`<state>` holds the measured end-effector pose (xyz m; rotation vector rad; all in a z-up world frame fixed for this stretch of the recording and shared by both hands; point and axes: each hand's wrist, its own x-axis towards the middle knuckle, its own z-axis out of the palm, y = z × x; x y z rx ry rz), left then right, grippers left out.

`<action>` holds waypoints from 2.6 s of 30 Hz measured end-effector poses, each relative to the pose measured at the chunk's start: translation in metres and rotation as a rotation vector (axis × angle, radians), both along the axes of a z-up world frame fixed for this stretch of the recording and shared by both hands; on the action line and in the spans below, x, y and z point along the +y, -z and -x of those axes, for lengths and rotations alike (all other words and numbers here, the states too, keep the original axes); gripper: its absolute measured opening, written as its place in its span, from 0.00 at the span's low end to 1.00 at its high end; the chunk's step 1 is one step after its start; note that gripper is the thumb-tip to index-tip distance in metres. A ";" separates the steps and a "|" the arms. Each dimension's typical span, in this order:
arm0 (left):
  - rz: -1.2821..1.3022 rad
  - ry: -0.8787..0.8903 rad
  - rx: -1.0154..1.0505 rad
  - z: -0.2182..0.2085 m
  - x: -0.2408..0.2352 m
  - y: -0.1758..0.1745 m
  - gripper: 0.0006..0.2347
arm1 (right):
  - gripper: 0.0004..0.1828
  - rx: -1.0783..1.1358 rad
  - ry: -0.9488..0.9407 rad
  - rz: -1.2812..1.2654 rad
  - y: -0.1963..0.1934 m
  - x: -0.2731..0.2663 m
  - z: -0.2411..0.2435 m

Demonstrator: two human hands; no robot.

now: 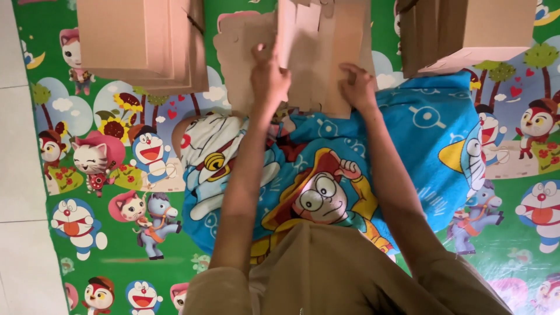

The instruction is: Folding flat cardboard sheets into boxes and stacking them on the floor.

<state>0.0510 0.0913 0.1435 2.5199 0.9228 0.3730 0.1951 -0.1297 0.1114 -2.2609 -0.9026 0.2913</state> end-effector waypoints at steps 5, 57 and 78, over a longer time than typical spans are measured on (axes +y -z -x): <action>-0.047 0.074 0.107 -0.049 -0.058 -0.009 0.38 | 0.25 0.168 0.037 -0.098 0.017 -0.003 0.002; 0.106 -0.287 -0.281 0.103 -0.041 0.045 0.30 | 0.22 -0.089 0.079 -0.220 -0.033 -0.003 -0.010; -0.132 0.623 -0.114 -0.024 -0.065 0.120 0.28 | 0.21 0.211 0.225 -0.153 -0.007 -0.059 -0.048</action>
